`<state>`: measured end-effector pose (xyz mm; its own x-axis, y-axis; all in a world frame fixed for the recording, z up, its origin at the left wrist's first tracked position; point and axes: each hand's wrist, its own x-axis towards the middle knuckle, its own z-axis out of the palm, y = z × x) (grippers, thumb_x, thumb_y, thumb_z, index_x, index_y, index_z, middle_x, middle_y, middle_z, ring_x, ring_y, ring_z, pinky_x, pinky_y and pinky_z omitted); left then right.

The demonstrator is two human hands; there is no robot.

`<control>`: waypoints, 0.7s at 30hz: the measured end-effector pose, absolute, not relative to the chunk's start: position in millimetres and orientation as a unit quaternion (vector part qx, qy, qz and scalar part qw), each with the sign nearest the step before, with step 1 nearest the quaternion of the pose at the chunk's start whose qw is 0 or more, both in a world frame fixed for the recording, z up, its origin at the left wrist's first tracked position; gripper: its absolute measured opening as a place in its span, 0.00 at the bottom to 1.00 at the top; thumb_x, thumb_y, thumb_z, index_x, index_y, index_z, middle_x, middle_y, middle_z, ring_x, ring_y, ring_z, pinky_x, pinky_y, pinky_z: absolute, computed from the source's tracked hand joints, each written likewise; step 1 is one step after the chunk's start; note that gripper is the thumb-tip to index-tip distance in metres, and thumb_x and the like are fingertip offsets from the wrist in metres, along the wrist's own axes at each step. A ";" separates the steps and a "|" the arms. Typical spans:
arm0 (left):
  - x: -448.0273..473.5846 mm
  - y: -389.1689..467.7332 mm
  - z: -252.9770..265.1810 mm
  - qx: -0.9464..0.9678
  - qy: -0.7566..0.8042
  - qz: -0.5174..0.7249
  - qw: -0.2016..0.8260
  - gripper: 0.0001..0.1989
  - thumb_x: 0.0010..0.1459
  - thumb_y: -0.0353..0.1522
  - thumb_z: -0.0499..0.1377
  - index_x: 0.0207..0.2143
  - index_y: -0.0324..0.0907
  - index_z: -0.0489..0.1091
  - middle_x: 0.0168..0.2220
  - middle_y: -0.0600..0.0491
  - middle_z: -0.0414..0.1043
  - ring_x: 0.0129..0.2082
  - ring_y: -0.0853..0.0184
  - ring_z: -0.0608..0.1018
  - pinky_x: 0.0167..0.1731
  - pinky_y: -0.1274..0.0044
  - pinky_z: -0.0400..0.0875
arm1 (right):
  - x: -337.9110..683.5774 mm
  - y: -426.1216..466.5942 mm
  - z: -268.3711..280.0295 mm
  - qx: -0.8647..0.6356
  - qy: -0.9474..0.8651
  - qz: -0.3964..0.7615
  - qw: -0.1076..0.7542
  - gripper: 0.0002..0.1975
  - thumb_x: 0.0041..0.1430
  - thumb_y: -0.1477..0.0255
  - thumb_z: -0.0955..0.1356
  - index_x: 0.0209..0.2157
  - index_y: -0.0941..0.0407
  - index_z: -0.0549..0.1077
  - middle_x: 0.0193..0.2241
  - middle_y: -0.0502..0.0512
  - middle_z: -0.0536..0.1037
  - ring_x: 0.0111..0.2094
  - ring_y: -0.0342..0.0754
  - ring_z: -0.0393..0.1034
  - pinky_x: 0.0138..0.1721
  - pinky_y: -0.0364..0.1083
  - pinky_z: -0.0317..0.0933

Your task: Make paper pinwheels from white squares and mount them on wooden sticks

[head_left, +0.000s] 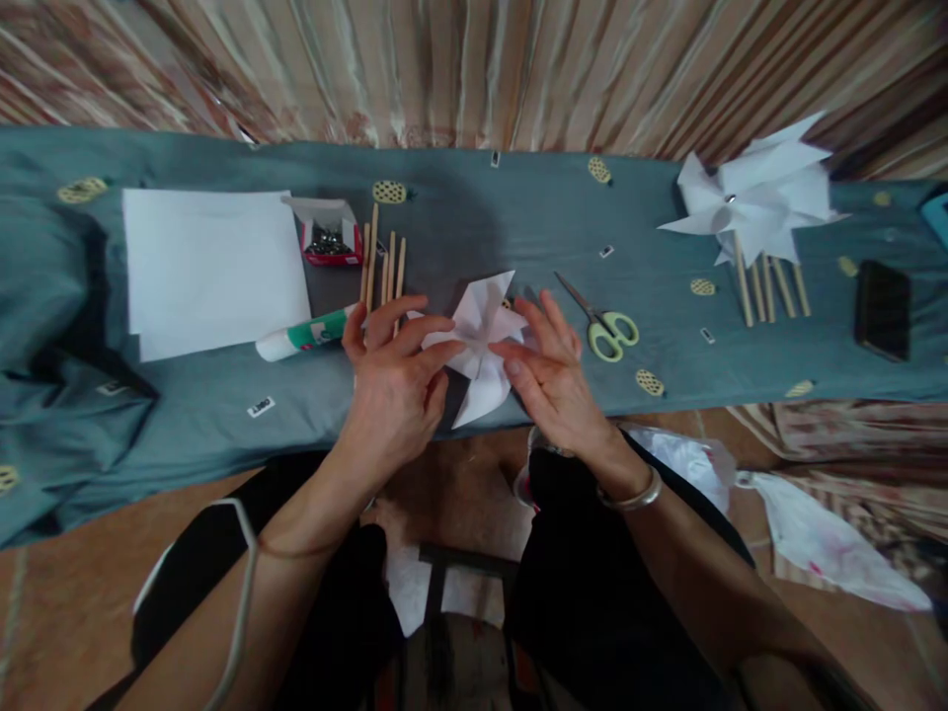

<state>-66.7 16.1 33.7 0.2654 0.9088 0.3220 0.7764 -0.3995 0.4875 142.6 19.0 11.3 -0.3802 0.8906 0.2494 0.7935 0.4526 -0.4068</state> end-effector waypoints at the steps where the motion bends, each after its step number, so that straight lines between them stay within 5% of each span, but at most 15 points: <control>1: -66.4 16.3 33.2 0.785 0.536 0.286 0.116 0.14 0.55 0.27 0.54 0.39 0.52 0.75 0.49 0.58 0.76 0.59 0.57 0.66 0.63 0.56 0.44 | 144.8 19.7 11.9 -0.515 -0.819 0.116 0.226 0.21 0.69 0.62 0.54 0.50 0.48 0.74 0.66 0.47 0.56 0.69 0.57 0.40 0.64 0.61 0.46; 9: -66.6 16.8 34.7 0.780 0.540 0.289 0.130 0.14 0.57 0.28 0.53 0.38 0.52 0.74 0.49 0.58 0.76 0.60 0.57 0.65 0.63 0.55 0.44 | 141.7 21.2 11.6 -0.503 -0.842 0.059 0.186 0.19 0.67 0.61 0.58 0.53 0.50 0.72 0.67 0.51 0.53 0.69 0.60 0.38 0.65 0.62 0.42; 21: -67.4 13.9 39.5 0.783 0.530 0.294 0.138 0.15 0.54 0.26 0.55 0.39 0.51 0.77 0.49 0.56 0.75 0.59 0.54 0.65 0.63 0.53 0.43 | 129.3 22.9 8.7 -0.509 -0.834 0.089 0.194 0.18 0.66 0.59 0.60 0.52 0.46 0.72 0.63 0.51 0.63 0.69 0.59 0.41 0.65 0.62 0.43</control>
<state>-67.4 13.9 39.5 0.2658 0.9114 0.3141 0.7493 -0.4003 0.5276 129.3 22.9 8.7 -0.4060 0.8836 0.2330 0.8143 0.4656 -0.3466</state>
